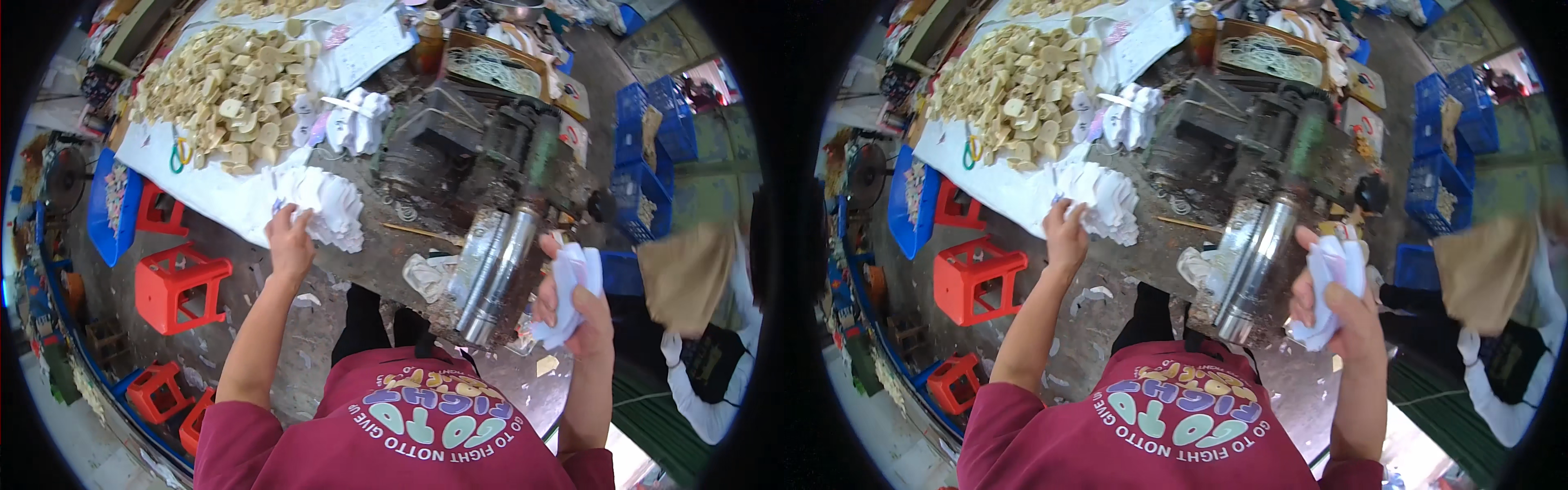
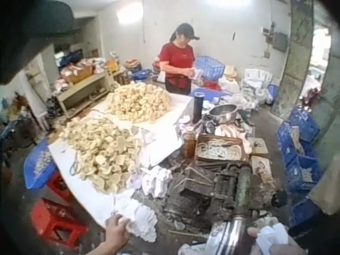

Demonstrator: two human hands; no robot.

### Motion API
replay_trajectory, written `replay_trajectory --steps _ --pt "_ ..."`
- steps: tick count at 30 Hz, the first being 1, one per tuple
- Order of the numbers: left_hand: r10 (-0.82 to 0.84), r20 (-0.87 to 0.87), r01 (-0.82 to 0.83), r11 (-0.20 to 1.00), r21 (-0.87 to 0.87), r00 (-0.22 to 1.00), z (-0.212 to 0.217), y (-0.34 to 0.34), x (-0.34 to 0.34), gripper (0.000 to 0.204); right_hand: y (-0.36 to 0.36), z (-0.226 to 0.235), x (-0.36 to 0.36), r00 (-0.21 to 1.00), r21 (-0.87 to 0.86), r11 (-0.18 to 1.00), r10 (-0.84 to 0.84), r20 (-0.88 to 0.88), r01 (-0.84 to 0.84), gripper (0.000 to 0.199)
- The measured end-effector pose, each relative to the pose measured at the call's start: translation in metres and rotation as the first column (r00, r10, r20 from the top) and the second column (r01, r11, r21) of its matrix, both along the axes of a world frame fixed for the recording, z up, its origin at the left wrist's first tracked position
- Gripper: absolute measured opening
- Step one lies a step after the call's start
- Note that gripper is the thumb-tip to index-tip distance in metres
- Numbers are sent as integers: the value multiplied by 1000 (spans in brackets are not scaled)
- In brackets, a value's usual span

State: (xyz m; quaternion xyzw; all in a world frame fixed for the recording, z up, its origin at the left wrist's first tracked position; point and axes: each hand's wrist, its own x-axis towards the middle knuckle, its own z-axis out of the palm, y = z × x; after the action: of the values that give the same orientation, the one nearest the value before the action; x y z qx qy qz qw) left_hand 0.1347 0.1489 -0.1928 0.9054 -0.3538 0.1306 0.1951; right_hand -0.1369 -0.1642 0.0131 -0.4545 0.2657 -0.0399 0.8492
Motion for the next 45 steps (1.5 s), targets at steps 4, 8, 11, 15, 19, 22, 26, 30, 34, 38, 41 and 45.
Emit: replay_trajectory --steps 4,8,11,15,19,22,26,30,34,38,41,45 --pt "-53 -129 13 957 -289 990 72 -62 -59 24 13 5 7 991 -174 982 57 -122 -78 75" --pt "-618 -783 -194 763 -617 64 179 -122 -114 9 33 9 24 991 -434 891 134 -22 -130 69" --pt "-675 -722 -270 732 -626 -154 199 -143 -127 11 40 15 25 988 -401 903 144 -57 -155 70" --pt "-749 -613 -345 661 -666 -252 195 -143 -127 9 28 12 7 996 -315 945 81 -27 -85 68" --pt "-732 -677 -335 659 -673 -78 193 -141 -128 7 -17 15 -26 994 -362 932 -48 -93 11 48" --pt "-716 -692 -216 692 -689 -92 187 -145 -134 9 -6 28 -27 977 -282 937 213 -10 -207 51" --pt "-640 -765 -208 741 -639 72 183 -147 -142 14 -10 24 -32 959 -248 933 217 -184 -259 45" --pt "-513 -658 1 789 -615 552 143 -140 -128 19 -32 26 -20 849 -247 867 299 -435 -432 34" --pt "-470 -515 157 829 -538 717 121 -142 -131 22 -31 5 -6 804 -231 837 342 -487 -496 29" --pt "-453 -502 90 801 -592 737 107 -142 -125 16 -24 8 6 920 -239 935 166 -354 -261 36" --pt "-409 -653 -146 768 -624 638 105 -130 -103 10 -24 9 -1 981 -191 981 7 -194 -45 56" --pt "-56 -583 -353 748 -563 811 74 -83 -24 4 -23 -7 -16 999 9 1000 26 -48 -25 75"
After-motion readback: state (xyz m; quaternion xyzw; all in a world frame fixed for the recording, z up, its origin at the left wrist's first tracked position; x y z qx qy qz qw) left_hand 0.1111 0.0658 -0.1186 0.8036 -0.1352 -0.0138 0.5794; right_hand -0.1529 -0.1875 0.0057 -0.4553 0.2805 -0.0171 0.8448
